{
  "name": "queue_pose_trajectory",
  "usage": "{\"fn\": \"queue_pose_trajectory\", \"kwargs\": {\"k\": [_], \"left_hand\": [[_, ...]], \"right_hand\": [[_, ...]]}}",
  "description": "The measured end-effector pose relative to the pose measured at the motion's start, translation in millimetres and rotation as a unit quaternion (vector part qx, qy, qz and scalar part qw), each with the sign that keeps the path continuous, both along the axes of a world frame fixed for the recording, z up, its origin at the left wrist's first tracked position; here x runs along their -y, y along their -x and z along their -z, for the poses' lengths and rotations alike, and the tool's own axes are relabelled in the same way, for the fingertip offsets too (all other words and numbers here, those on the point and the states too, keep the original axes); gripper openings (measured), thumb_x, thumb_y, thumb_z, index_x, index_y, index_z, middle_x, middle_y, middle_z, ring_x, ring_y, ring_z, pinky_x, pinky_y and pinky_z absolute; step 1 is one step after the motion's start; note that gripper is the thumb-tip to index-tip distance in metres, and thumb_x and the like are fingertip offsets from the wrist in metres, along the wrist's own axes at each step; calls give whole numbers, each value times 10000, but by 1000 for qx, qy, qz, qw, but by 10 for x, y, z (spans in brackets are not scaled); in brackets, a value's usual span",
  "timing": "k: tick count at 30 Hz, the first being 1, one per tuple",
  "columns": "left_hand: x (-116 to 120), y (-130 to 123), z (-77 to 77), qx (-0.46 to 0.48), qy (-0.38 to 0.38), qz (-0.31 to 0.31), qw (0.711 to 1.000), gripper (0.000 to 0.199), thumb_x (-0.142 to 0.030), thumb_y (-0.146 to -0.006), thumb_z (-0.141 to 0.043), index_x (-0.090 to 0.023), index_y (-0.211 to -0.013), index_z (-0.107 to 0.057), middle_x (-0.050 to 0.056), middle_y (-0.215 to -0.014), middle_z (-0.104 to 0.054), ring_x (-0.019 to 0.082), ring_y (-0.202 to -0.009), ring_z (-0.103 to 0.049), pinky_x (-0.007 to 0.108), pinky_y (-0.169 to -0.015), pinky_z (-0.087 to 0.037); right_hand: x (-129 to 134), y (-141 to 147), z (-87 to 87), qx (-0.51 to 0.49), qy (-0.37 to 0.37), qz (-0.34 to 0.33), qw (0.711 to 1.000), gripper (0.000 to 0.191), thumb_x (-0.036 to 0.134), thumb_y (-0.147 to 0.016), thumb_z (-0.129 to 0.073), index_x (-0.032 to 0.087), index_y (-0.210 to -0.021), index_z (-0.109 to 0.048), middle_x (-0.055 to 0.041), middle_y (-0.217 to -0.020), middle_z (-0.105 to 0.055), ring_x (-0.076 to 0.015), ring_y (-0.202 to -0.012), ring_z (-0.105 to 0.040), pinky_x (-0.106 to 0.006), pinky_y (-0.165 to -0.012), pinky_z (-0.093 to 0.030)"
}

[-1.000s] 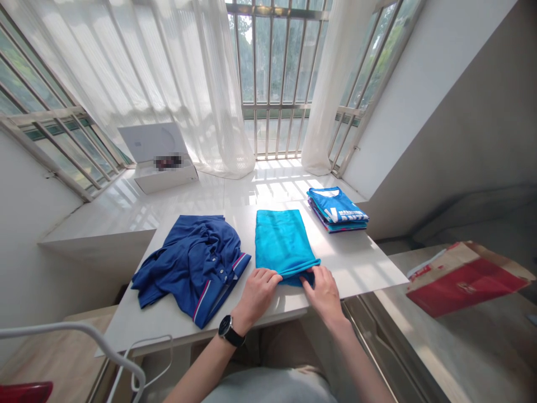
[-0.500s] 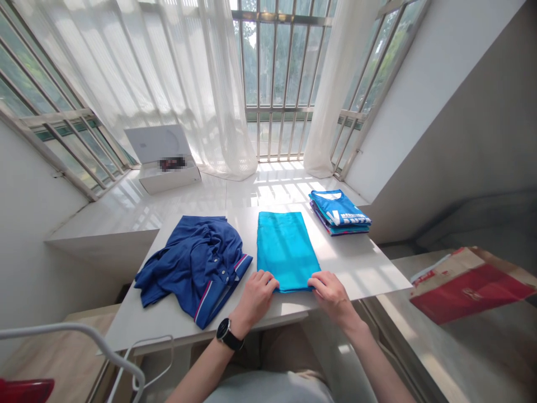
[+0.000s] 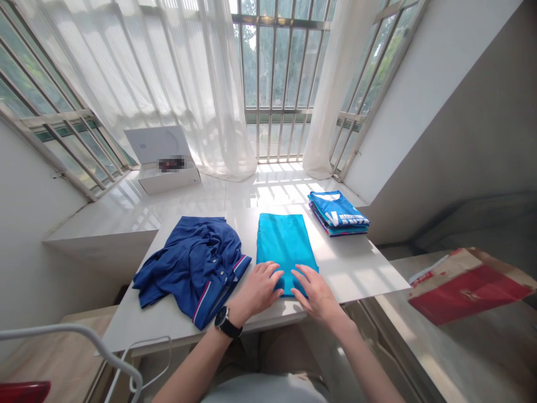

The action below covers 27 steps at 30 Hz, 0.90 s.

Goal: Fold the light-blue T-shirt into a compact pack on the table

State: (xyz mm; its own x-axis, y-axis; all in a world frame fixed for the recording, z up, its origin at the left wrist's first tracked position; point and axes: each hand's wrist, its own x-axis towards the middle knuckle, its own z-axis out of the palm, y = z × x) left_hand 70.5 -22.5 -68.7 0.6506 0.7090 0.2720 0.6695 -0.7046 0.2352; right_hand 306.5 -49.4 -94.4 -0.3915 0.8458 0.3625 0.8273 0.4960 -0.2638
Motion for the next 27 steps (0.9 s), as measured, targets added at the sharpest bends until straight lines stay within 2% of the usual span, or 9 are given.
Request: {"fn": "queue_pose_trajectory", "kwargs": {"k": [2,5,8,10,14,18,20,24,27], "left_hand": [[22,-17,118,-17,-9,4,1000,590,-492,-940,-608,-157,-1412,-491,178,-1468,-513,332,-1384,-439,495,-1125,-353],[187,60,251,-31,3,18,999,784,-649,-936,-513,-157,-1525,-350,187,-1564,-401,343,-1466,-332,522,-1182,-264],[399,159,293,-37,18,33,999,893,-673,-886,-574,-174,-1564,-277,178,-1599,-347,357,-1485,-293,535,-1195,-245],[503,191,308,-41,20,24,999,843,-580,-896,-626,-193,-1563,-286,163,-1604,-346,355,-1476,-314,528,-1193,-264],[615,187,367,-37,11,7,999,673,-403,-944,-614,-231,-1535,-343,137,-1584,-392,340,-1444,-380,511,-1164,-335],[703,211,420,-30,0,19,999,539,-181,-945,-548,-244,-1468,-436,104,-1555,-447,317,-1415,-429,500,-1134,-387],[747,246,418,-16,2,27,1000,554,-91,-908,-521,-244,-1437,-470,92,-1537,-475,299,-1406,-444,490,-1132,-395],[766,303,325,58,62,25,996,576,-61,-809,-544,-223,-1362,-534,105,-1440,-578,289,-1354,-504,493,-1125,-403],[680,311,192,136,131,5,982,482,-49,-798,-535,-242,-1232,-615,74,-1235,-712,234,-1151,-649,435,-1080,-441]], "right_hand": [[27,61,130,28,12,-9,1000,534,377,-955,-576,139,-1429,-511,-206,-1456,-526,-347,-1345,-493,-543,-1066,-469],[201,49,242,53,40,-35,997,721,485,-918,-616,135,-1514,-412,-207,-1544,-426,-368,-1410,-417,-553,-1108,-434],[402,-29,277,64,50,-61,995,887,533,-834,-698,168,-1559,-341,-176,-1591,-362,-374,-1428,-387,-531,-1120,-432],[477,-80,312,66,26,-59,996,831,412,-848,-692,192,-1565,-333,-154,-1582,-388,-359,-1410,-420,-517,-1105,-448],[493,-151,394,39,-38,-52,997,703,215,-861,-590,209,-1535,-391,-131,-1491,-519,-323,-1332,-520,-502,-1058,-486],[506,-184,389,11,-58,-63,996,756,66,-741,-497,219,-1481,-471,-107,-1418,-594,-301,-1272,-576,-503,-1044,-496],[538,-191,381,6,-58,-69,996,782,45,-708,-474,230,-1467,-491,-97,-1402,-608,-297,-1255,-591,-507,-1043,-499],[615,-207,411,-8,-70,-82,994,712,55,-773,-464,247,-1458,-499,-96,-1381,-626,-292,-1254,-601,-515,-1051,-502],[629,-240,409,-44,-72,-89,992,573,110,-853,-471,249,-1403,-548,-99,-1302,-677,-287,-1206,-638,-502,-1023,-527]]}}
